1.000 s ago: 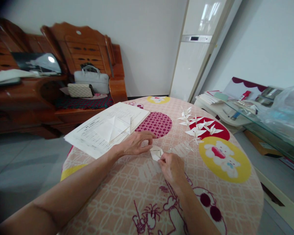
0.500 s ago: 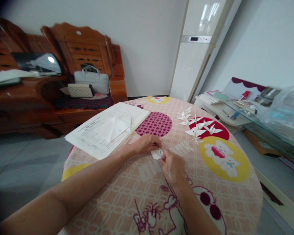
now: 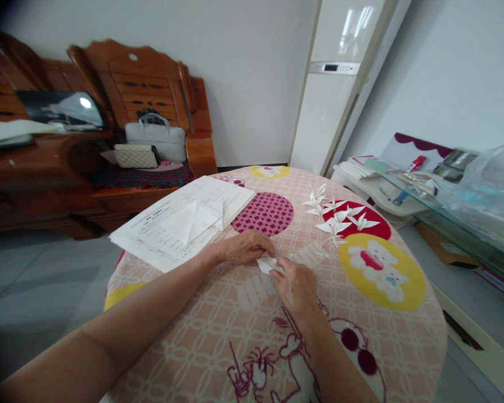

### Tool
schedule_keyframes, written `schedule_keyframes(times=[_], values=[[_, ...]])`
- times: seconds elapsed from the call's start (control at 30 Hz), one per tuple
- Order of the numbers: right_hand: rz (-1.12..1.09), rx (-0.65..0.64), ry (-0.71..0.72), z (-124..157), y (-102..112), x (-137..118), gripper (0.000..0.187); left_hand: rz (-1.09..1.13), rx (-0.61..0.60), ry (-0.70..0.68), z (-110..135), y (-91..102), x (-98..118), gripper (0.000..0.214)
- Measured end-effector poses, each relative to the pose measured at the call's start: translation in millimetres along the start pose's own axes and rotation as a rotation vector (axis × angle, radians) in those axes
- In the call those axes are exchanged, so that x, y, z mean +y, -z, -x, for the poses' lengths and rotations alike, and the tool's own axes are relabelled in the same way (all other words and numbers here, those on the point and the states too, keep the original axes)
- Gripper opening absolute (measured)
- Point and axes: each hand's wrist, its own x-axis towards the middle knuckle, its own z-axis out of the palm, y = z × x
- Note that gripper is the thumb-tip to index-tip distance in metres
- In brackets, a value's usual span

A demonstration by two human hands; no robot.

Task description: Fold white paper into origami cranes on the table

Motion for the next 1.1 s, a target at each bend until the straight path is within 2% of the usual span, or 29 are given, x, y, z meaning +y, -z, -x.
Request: schedule_keyframes(times=[0.2, 0.67, 0.77, 0.87, 0.97, 1.1], values=[[-0.077, -0.012, -0.017, -1, 3, -1, 0.025, 0.044, 0.011, -0.073, 6, -0.8, -6, 0.025], [-0.59, -0.093, -0.072, -6, 2, 25, 0.012, 0.103, 0.08, -0.016, 11, -14.8, -9, 0.02], [-0.737, -0.138, -0.138, -7, 4, 34, 0.012, 0.112, 0.088, -0.016, 11, -15.9, -9, 0.019], [-0.871, -0.026, -0.208, -10, 7, 37, 0.015, 0.12, 0.097, -0.009, 10, -16.1, -7, 0.018], [-0.965, 0.083, -0.201, -13, 9, 28, 0.021, 0.123, 0.102, 0.002, 10, -16.3, -6, 0.018], [-1.011, 0.055, -0.134, -17, 7, 7, 0.021, 0.119, 0.112, -0.009, 10, -16.3, -5, 0.019]])
